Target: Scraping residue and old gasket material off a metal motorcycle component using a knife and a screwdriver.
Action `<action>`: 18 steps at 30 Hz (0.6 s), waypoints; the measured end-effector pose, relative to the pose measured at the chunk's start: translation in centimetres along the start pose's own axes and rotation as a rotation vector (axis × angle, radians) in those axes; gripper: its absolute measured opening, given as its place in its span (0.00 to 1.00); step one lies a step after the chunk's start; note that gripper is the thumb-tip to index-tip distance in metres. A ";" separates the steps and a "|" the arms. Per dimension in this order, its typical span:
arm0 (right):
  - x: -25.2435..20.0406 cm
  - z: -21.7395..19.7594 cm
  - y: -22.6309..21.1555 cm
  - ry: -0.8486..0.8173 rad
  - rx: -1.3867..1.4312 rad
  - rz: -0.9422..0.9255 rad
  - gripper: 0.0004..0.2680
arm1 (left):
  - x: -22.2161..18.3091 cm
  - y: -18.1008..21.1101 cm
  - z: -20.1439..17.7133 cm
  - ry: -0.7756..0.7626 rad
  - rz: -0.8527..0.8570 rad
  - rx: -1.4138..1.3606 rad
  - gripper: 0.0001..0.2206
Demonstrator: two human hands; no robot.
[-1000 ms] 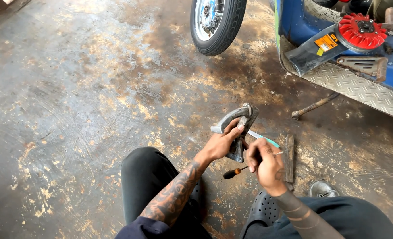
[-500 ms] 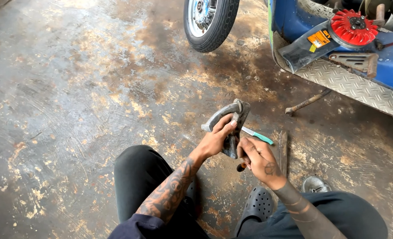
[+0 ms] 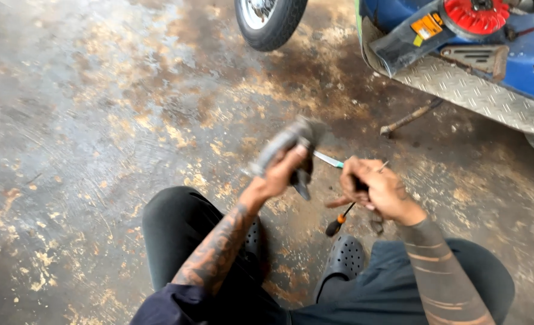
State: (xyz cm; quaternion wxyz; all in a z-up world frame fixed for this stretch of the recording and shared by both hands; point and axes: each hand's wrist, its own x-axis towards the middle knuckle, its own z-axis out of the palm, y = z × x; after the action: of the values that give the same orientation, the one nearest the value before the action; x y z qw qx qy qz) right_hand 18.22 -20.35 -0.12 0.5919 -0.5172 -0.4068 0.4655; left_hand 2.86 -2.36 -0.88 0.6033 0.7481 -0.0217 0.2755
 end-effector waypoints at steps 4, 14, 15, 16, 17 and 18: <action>-0.6 -0.4 -1.6 0.017 0.105 -0.243 0.20 | -0.6 -4.6 -1.3 0.150 -0.064 -0.375 0.23; 0.1 1.0 1.5 -0.031 -0.678 -0.805 0.16 | -0.5 -0.7 -1.5 0.103 -0.020 -0.514 0.23; 0.1 1.2 2.0 -0.029 -0.680 -0.803 0.16 | -0.6 -0.8 -1.4 0.101 -0.020 -0.516 0.23; 0.1 1.3 2.4 -0.066 -0.768 -0.907 0.15 | -0.6 -1.0 -1.3 0.101 -0.032 -0.501 0.23; 0.1 1.5 2.9 -0.103 -0.856 -1.010 0.14 | -0.7 -1.1 -1.1 0.101 -0.045 -0.486 0.23; -0.2 2.6 1.8 -0.103 -0.859 -1.005 0.14 | -0.7 -1.1 -1.1 0.100 -0.046 -0.492 0.23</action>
State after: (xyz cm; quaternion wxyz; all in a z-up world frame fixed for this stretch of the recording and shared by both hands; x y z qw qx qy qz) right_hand 15.43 -19.86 -1.54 0.4581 -0.4316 -0.7757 -0.0466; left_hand 2.23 -1.22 -2.00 0.7737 0.5645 -0.0410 0.2848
